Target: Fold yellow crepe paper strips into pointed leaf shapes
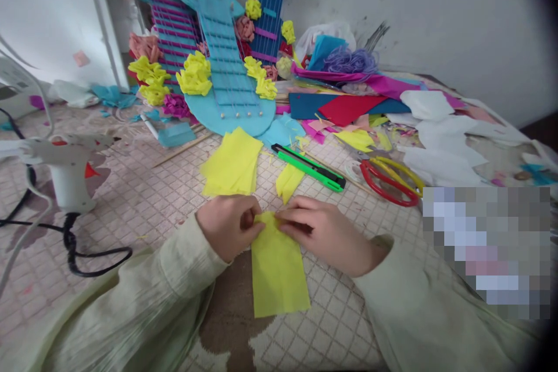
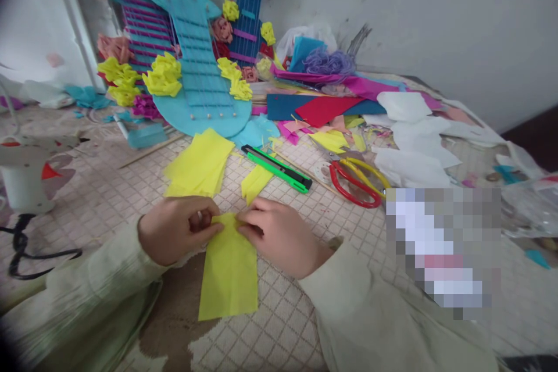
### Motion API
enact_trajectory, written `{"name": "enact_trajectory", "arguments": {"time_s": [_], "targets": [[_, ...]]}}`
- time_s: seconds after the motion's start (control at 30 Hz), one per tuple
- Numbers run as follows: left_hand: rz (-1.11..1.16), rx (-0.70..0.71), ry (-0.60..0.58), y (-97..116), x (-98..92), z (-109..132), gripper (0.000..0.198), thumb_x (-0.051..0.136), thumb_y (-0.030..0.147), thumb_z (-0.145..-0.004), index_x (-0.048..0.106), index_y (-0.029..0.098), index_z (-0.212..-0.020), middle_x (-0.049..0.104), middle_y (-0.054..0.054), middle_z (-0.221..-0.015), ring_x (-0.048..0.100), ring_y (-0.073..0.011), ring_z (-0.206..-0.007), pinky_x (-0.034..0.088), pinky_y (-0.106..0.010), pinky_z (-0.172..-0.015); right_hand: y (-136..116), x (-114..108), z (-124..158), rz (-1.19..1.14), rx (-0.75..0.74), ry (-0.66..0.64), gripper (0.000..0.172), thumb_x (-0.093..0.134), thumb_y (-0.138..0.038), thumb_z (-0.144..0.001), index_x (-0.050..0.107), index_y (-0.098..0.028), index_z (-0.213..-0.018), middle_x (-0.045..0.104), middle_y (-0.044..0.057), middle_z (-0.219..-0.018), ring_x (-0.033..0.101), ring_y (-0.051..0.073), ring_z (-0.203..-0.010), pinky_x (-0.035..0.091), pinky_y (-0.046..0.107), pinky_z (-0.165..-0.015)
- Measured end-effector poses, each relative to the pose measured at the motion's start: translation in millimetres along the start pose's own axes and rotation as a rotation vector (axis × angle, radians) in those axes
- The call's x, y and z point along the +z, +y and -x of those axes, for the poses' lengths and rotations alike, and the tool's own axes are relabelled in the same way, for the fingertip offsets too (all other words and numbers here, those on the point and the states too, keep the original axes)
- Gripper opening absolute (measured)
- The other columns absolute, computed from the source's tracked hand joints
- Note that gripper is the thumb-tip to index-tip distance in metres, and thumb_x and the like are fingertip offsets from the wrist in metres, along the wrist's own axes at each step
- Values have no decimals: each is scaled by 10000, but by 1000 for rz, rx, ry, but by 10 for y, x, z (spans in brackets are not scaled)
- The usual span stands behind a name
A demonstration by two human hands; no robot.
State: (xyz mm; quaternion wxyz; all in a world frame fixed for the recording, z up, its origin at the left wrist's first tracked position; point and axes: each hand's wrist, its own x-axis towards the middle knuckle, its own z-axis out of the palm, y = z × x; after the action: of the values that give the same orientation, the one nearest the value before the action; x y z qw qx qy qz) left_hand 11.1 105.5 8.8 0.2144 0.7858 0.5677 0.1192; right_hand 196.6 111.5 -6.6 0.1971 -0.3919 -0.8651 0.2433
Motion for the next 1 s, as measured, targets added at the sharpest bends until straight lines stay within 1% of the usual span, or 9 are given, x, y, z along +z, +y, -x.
{"name": "enact_trajectory", "arguments": {"time_s": [0.1, 0.2, 0.3, 0.37, 0.5, 0.67, 0.87, 1.0], "targets": [[-16, 26, 73, 4, 19, 23, 58, 511, 233, -643, 534, 180, -649, 561, 27, -561, 456, -81, -463, 283, -185, -468, -9, -1, 2, -1, -2, -1, 187, 482, -220, -811, 628, -198, -925, 567, 33, -820, 533, 128, -734, 422, 260, -659], [-19, 46, 94, 6, 41, 46, 63, 500, 223, -659, 547, 183, -671, 561, 23, -580, 455, -77, -468, 283, -183, -465, -20, -11, 7, 7, -35, -35, 220, 452, -200, -826, 608, -229, -979, 552, 25, -834, 530, 124, -750, 417, 253, -659], [-29, 82, 116, -9, 71, 73, 84, 496, 229, -683, 568, 187, -697, 566, 13, -604, 456, -78, -473, 303, -185, -467, -30, -18, 12, 34, -51, -65, 215, 435, -189, -833, 627, -227, -922, 539, 24, -825, 523, 123, -751, 413, 252, -664], [-39, 149, 154, -28, 99, 94, 123, 471, 229, -720, 587, 191, -726, 577, 1, -656, 476, -82, -505, 335, -187, -485, -32, -18, 11, 38, -47, -66, 207, 436, -193, -833, 633, -220, -890, 538, 26, -826, 521, 124, -750, 413, 253, -669], [-53, 312, 204, -79, 164, 136, 200, 422, 216, -787, 620, 194, -776, 577, -22, -735, 522, -108, -621, 406, -211, -572, -27, -15, 3, 8, -37, -52, 202, 436, -198, -833, 626, -216, -900, 547, 26, -837, 525, 121, -745, 419, 252, -675], [-32, 400, 231, -118, 198, 166, 201, 424, 208, -802, 624, 195, -803, 549, -34, -760, 491, -110, -636, 420, -227, -585, -8, 1, -2, -24, -25, -7, 187, 462, -187, -815, 629, -203, -897, 564, 30, -864, 535, 125, -750, 428, 257, -681], [-76, 386, 247, -98, 204, 197, 219, 409, 223, -823, 626, 200, -805, 556, -27, -777, 500, -103, -630, 423, -219, -565, 1, 12, 3, -43, -34, 0, 221, 467, -178, -812, 603, -218, -982, 563, 24, -883, 536, 119, -758, 430, 248, -681], [-45, 377, 294, -121, 228, 181, 185, 435, 226, -815, 618, 199, -823, 583, -23, -778, 533, -109, -658, 447, -221, -596, -10, -4, 6, 4, -45, -42, 215, 435, -197, -834, 614, -216, -952, 550, 26, -882, 528, 117, -760, 426, 244, -686]]}}
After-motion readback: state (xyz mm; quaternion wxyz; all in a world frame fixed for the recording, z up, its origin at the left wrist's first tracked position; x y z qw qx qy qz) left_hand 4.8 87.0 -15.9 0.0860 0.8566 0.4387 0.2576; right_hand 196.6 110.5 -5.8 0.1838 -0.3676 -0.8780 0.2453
